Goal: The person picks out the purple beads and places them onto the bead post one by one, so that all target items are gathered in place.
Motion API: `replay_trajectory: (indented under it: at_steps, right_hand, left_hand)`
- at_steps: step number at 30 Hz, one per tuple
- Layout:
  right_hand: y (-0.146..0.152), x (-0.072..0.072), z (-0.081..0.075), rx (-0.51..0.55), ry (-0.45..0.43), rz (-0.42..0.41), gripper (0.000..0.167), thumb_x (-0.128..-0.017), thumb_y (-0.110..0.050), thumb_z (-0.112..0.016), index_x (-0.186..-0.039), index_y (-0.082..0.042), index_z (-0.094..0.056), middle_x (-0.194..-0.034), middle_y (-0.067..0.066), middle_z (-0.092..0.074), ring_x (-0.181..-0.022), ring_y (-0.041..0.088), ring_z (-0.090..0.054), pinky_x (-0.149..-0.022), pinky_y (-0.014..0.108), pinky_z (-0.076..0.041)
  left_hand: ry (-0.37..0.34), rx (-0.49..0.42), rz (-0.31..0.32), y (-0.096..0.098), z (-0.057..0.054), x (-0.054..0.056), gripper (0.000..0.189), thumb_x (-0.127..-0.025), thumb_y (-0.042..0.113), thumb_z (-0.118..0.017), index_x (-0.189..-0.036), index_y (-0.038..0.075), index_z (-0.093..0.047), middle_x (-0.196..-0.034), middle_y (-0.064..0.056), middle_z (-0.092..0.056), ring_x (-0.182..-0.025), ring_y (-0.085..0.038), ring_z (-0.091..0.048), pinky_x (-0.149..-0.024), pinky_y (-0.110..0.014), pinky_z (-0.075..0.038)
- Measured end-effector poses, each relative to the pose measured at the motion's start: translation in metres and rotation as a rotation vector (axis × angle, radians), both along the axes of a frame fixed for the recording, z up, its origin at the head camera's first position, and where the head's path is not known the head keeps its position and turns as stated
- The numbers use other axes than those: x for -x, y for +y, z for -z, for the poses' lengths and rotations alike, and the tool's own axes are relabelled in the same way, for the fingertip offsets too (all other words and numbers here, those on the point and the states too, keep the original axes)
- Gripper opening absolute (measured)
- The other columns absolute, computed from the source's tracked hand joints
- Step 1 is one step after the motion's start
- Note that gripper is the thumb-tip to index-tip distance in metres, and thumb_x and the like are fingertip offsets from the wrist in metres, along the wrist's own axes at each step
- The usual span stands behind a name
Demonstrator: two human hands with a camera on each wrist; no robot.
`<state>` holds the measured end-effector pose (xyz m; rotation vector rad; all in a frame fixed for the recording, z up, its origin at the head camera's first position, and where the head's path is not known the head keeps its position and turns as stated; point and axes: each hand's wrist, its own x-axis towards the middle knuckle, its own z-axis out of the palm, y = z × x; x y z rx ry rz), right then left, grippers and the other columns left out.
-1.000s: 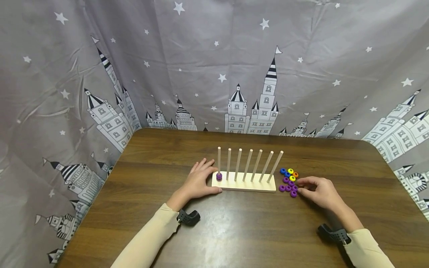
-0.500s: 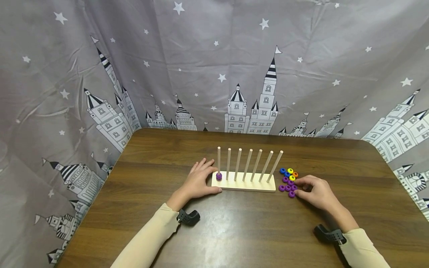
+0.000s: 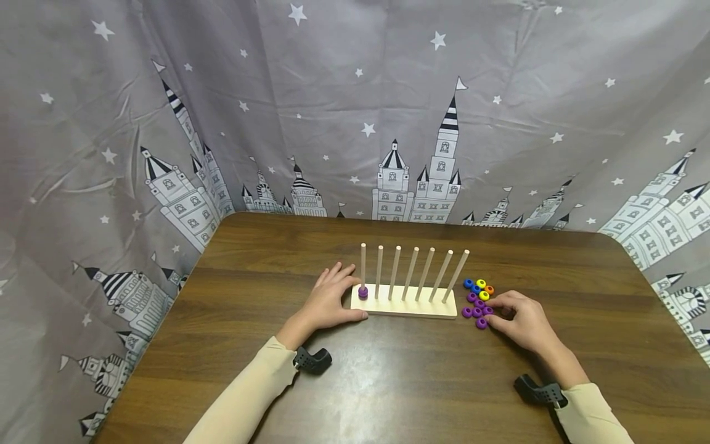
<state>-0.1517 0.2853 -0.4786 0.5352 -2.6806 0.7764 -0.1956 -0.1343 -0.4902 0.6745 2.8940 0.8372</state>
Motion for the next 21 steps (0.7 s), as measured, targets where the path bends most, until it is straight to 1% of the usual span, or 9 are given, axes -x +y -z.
replay_trajectory:
  at_steps: [4,9,11,16,21]
  right_hand:
    - [0.001,0.0002,0.002,0.017,0.018,0.005,0.02,-0.072,-0.008,-0.087,-0.09,-0.012,-0.079,-0.083,-0.002,-0.071,-0.069,0.0,-0.051,-0.058,0.02,-0.042]
    - [0.0026,0.0003,0.0064,0.054,0.038,0.026,0.018,-0.072,-0.005,-0.085,-0.088,-0.009,-0.078,-0.08,0.0,-0.072,-0.068,-0.005,-0.053,-0.059,0.014,-0.043]
    - [0.0031,-0.0002,0.0068,0.063,0.03,0.044,0.018,-0.072,-0.005,-0.085,-0.088,-0.008,-0.078,-0.079,0.0,-0.072,-0.068,-0.006,-0.053,-0.059,0.013,-0.042]
    - [0.0033,-0.001,0.006,0.087,-0.015,0.1,0.018,-0.075,-0.005,-0.083,-0.092,-0.006,-0.079,-0.074,-0.002,-0.069,-0.065,-0.007,-0.05,-0.057,0.013,-0.041]
    - [0.003,-0.0018,0.0057,0.106,-0.033,0.119,0.019,-0.076,-0.004,-0.083,-0.094,-0.004,-0.079,-0.07,-0.004,-0.066,-0.064,-0.006,-0.049,-0.056,0.014,-0.04]
  left_hand:
    - [-0.003,-0.001,0.001,0.0004,-0.0004,0.0001,0.069,-0.075,0.05,-0.082,-0.132,0.014,-0.065,-0.162,-0.016,-0.041,-0.156,-0.043,-0.024,-0.128,-0.062,-0.012]
    - [-0.003,-0.004,0.0,0.0008,-0.0011,0.0,0.069,-0.075,0.05,-0.082,-0.132,0.014,-0.065,-0.162,-0.016,-0.041,-0.156,-0.043,-0.024,-0.128,-0.062,-0.011]
    - [-0.003,-0.004,0.001,0.0009,-0.0013,0.0,0.069,-0.075,0.05,-0.082,-0.132,0.014,-0.065,-0.162,-0.016,-0.041,-0.156,-0.043,-0.023,-0.128,-0.062,-0.012]
    - [-0.003,-0.002,0.001,0.0011,-0.0008,0.0005,0.07,-0.076,0.05,-0.082,-0.133,0.013,-0.064,-0.162,-0.016,-0.04,-0.156,-0.042,-0.023,-0.128,-0.062,-0.012]
    - [-0.005,-0.001,-0.002,0.001,-0.0004,0.0,0.07,-0.075,0.05,-0.082,-0.133,0.014,-0.064,-0.163,-0.016,-0.04,-0.156,-0.042,-0.023,-0.129,-0.061,-0.011]
